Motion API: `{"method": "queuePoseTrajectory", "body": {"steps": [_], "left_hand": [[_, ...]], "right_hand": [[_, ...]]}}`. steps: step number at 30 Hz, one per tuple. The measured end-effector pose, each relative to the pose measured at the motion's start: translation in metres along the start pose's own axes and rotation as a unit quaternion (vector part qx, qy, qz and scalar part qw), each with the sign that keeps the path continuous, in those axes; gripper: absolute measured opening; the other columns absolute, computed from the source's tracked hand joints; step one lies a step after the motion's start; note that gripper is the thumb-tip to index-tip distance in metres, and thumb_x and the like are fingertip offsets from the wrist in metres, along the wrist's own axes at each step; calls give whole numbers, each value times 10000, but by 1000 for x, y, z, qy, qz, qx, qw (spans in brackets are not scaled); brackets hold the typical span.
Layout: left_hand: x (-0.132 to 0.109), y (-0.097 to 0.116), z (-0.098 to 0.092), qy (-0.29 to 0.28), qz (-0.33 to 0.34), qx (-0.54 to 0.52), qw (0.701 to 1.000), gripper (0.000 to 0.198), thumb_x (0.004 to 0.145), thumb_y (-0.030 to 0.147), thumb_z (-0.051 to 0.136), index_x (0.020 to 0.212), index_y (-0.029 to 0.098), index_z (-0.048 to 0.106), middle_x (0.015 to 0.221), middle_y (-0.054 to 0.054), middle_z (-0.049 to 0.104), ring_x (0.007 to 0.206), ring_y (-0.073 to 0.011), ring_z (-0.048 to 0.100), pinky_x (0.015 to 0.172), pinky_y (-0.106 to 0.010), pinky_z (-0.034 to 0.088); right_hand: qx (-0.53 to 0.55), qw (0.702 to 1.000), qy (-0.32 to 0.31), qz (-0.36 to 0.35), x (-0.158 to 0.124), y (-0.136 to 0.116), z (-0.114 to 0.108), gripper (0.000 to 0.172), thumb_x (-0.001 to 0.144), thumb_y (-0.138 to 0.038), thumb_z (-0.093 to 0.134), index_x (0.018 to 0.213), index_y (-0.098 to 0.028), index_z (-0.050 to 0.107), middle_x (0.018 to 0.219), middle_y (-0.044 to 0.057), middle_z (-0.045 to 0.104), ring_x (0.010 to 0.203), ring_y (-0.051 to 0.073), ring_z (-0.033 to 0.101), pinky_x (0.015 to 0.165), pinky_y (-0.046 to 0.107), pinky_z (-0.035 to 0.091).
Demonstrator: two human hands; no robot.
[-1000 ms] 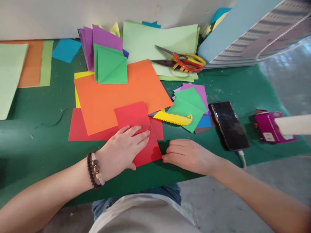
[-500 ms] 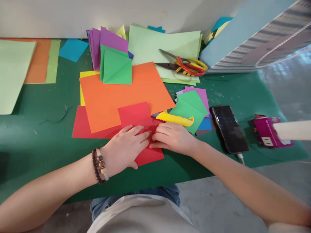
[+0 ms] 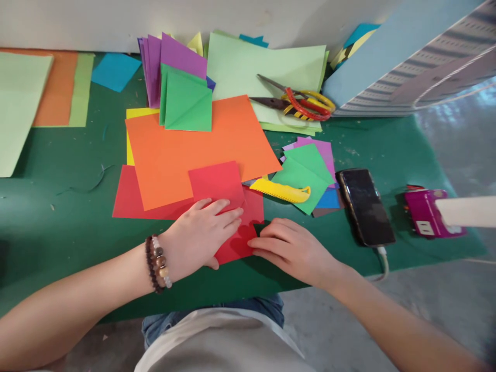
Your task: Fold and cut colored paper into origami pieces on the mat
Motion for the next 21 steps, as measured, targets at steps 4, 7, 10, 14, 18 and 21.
{"method": "queuePoseTrajectory", "body": {"steps": [4, 7, 10, 14, 18, 21], "left_hand": [[0, 0, -1, -3, -1, 2, 1000, 895, 666, 538, 787, 1403, 176, 430, 1523, -38, 346, 1371, -272, 317, 1101, -431, 316], [0, 1, -1, 1, 2, 4, 1000, 878, 673, 546, 780, 1394, 174, 442, 1523, -36, 346, 1367, -267, 317, 1105, -429, 314], [0, 1, 0, 5, 2, 2, 1000, 886, 670, 549, 781, 1393, 169, 439, 1522, -34, 349, 1367, -261, 314, 1103, -425, 322], [0, 1, 1, -2, 1, 0, 1000, 893, 670, 545, 783, 1403, 178, 429, 1526, -25, 341, 1367, -252, 309, 1101, -418, 327], [2, 1, 2, -5, 1, -4, 1000, 902, 650, 551, 795, 1400, 200, 439, 1529, -19, 335, 1366, -255, 314, 1089, -403, 339], [2, 1, 3, 0, 3, -4, 1000, 899, 652, 549, 794, 1400, 195, 440, 1530, -20, 332, 1364, -259, 316, 1085, -402, 339]], "right_hand": [[-17, 991, 95, 97, 3, -7, 3, 150, 879, -141, 592, 1008, -203, 636, 864, 57, 624, 813, 177, 537, 746, 331, 474], [-63, 989, 90, 99, 12, -14, 12, 87, 877, -177, 605, 947, -206, 648, 854, 57, 635, 821, 193, 523, 743, 347, 449], [-66, 993, 73, 70, 15, -18, 19, 58, 889, -185, 592, 873, -201, 645, 796, 44, 631, 802, 186, 517, 714, 336, 423], [-38, 994, 79, 65, 4, -17, 20, 66, 875, -146, 600, 847, -197, 633, 771, 29, 633, 791, 173, 533, 697, 321, 411], [-33, 987, 104, 119, -10, -12, 18, 64, 865, -132, 601, 848, -194, 603, 765, 27, 623, 783, 173, 546, 703, 329, 428], [-55, 984, 105, 135, -12, -16, 17, 65, 862, -126, 597, 857, -191, 593, 756, 33, 616, 781, 182, 548, 704, 343, 439]]}}
Point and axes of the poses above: each hand's wrist, its own x-axis towards the middle knuckle, its own z-axis out of the palm, y = z × x, the point moved 5 cm from there along x, towards the middle knuckle
